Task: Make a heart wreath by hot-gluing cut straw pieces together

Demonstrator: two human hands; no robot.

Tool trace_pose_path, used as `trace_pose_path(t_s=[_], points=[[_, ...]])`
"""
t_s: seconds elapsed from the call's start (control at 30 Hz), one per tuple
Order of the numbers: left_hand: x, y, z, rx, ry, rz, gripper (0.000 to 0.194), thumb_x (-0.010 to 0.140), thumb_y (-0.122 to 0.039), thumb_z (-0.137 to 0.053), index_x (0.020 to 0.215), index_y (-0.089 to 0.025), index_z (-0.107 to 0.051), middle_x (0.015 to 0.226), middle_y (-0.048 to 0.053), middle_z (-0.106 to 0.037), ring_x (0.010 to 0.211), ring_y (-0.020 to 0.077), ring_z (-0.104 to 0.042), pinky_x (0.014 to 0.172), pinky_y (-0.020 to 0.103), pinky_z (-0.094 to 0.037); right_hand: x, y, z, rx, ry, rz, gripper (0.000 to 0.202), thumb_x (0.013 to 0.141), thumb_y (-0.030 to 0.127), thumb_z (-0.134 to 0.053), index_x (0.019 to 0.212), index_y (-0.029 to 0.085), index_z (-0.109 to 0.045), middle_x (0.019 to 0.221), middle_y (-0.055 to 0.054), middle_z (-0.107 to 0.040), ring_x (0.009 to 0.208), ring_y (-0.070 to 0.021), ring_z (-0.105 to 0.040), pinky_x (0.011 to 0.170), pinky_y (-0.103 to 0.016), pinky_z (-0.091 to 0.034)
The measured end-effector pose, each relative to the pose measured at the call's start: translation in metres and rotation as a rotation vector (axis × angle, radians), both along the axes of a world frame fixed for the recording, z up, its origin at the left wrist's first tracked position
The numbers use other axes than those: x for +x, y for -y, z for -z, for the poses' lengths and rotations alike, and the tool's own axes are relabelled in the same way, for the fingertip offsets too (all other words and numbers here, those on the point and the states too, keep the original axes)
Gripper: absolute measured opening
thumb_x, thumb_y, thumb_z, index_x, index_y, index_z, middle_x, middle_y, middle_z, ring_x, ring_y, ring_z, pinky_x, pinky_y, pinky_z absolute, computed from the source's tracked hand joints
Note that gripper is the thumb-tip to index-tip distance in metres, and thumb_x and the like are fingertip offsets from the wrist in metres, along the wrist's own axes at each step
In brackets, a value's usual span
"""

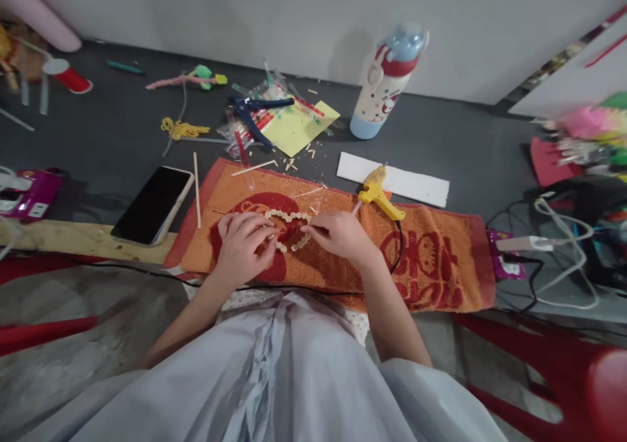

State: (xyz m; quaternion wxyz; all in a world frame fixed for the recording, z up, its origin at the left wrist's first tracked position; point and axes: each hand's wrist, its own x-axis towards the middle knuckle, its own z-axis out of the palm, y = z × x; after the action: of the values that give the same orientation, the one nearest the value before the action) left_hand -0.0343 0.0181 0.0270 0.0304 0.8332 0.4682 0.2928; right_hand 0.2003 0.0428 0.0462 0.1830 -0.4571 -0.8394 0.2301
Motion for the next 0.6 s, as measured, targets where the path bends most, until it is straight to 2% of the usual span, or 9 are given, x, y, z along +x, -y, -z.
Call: trace_pose_path(t_s=[0.2,0.4,0.5,0.6], points=[[-0.018,-0.027,-0.004,-0.064,-0.037,-0.120,0.015,0.090,-0.022,-0.053,0.092,-0.022,-0.068,0.098,0.005,-0.071,0.103,0.0239,-0.058,0.092,0.042,-0.040,-0.013,-0.017,0.001,0.026,0.020,0.013,0.042,0.097,0.038,-0.044,0.061,0.018,-0.051,0.058,-0.001,-0.054,0.056,-0.0116,-0.044,0.057,-0.025,-0.027],[-0.024,-0.092,-0.004,-0.131,-0.261,-0.100,0.030,0.091,-0.014,-0.041,0.105,-0.014,-0.067,0.103,0.014,-0.068,0.102,0.0289,-0.055,0.088,0.043,-0.042,-0.020,-0.022,0.003,0.040,0.047,0.023,0.042,0.096,0.037,-0.042,0.059,0.019,-0.050,0.056,0.000,-0.053,0.053,-0.0119,-0.042,0.056,-0.025,-0.026],[-0.018,-0.124,0.000,-0.134,-0.384,-0.116,0.032,0.089,-0.010,-0.037,0.100,-0.013,-0.067,0.101,0.017,-0.065,0.101,0.0314,-0.053,0.082,0.043,-0.041,-0.011,-0.019,0.004,0.067,0.065,0.163,0.039,0.095,0.038,-0.044,0.063,0.019,-0.058,0.060,-0.003,-0.060,0.055,-0.0133,-0.047,0.056,-0.025,-0.028],[-0.012,-0.143,0.004,-0.164,-0.452,-0.127,0.031,0.087,-0.009,-0.037,0.095,-0.010,-0.068,0.100,0.020,-0.064,0.101,0.0345,-0.052,0.078,0.044,-0.040,0.007,-0.017,0.002,0.075,0.049,0.368,0.033,0.091,0.038,-0.047,0.073,0.018,-0.066,0.068,-0.005,-0.067,0.059,-0.0155,-0.053,0.058,-0.026,-0.032]])
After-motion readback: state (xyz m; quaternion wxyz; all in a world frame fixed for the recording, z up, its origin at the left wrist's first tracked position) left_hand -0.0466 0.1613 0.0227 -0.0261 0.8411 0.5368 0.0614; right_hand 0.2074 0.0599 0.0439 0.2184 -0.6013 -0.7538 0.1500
